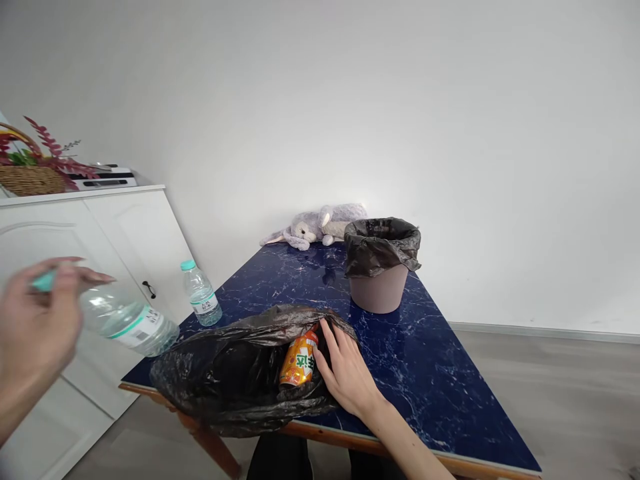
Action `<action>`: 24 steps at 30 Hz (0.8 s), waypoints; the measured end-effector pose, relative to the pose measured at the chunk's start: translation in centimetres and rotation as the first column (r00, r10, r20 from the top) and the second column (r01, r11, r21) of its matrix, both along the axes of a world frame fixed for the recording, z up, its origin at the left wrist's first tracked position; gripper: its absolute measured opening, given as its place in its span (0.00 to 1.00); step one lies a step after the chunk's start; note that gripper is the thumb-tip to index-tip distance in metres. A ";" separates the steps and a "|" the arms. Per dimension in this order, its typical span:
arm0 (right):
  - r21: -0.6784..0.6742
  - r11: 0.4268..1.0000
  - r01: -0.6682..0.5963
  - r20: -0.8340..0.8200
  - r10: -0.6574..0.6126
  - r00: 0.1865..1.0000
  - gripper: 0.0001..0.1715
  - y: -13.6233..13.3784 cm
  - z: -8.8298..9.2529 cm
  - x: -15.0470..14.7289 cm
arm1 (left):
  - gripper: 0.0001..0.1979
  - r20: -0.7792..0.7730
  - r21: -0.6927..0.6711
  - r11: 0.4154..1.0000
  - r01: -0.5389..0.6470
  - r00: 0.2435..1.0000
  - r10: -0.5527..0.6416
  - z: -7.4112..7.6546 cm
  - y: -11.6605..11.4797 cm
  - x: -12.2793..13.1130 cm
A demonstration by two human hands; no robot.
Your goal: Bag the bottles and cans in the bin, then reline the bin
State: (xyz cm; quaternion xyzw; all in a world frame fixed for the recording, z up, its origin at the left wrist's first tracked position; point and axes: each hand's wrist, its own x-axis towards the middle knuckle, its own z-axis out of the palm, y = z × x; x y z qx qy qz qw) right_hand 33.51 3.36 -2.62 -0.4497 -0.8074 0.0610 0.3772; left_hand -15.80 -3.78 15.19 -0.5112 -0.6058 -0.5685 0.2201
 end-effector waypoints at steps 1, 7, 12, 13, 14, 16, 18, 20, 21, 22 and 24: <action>-0.003 1.000 -0.007 0.000 0.007 1.000 0.40 0.0 0.0 0.0 | 0.22 0.001 -0.061 0.996 0.058 0.998 -0.058 2.4 2.6 2.8; -0.003 1.000 -0.021 0.002 0.021 1.000 0.39 -0.1 0.1 0.0 | 0.19 0.094 -0.184 0.982 0.042 0.995 -0.025 2.5 8.3 6.4; 0.013 1.000 -0.017 0.015 0.017 1.000 0.39 -0.1 0.1 0.0 | 0.20 0.103 -0.226 0.973 0.038 0.995 -0.014 0.0 9.4 4.7; 0.018 1.000 -0.015 0.018 0.015 1.000 0.39 -0.1 0.1 0.0 | 0.20 0.096 -0.236 0.971 0.037 0.995 -0.014 -0.1 9.7 4.8; 0.023 1.000 -0.011 0.020 0.011 1.000 0.39 -0.1 0.1 0.0 | 0.21 0.086 -0.246 0.969 0.035 0.996 -0.014 -0.1 10.0 5.0; 0.036 0.999 -0.004 0.023 0.003 1.000 0.39 -0.1 0.1 0.0 | 0.21 0.064 -0.269 0.962 0.034 0.998 -0.017 -0.3 10.3 5.3; 0.050 0.999 -0.001 0.020 0.000 1.000 0.39 -0.1 0.1 0.0 | 0.23 0.041 -0.304 0.952 0.034 0.999 -0.023 -0.4 10.3 5.5; 0.059 0.998 -0.003 0.015 0.002 1.000 0.39 -0.1 0.1 0.0 | 0.25 0.024 -0.350 0.936 0.039 0.999 -0.032 -0.4 10.1 5.5; 0.060 0.998 -0.006 0.012 0.005 1.000 0.39 -0.1 0.2 0.0 | 0.28 0.015 -0.372 0.927 0.041 0.999 -0.038 -0.4 10.0 5.5; 0.059 0.998 -0.009 0.008 0.008 1.000 0.39 -0.1 0.2 0.0 | 0.30 -0.003 -0.381 0.924 0.037 0.999 -0.041 -0.3 9.8 5.5; 0.054 0.998 -0.015 0.006 0.015 1.000 0.39 -0.2 0.4 0.0 | 0.34 -0.090 -0.326 0.945 -0.007 0.996 -0.023 0.2 9.3 5.7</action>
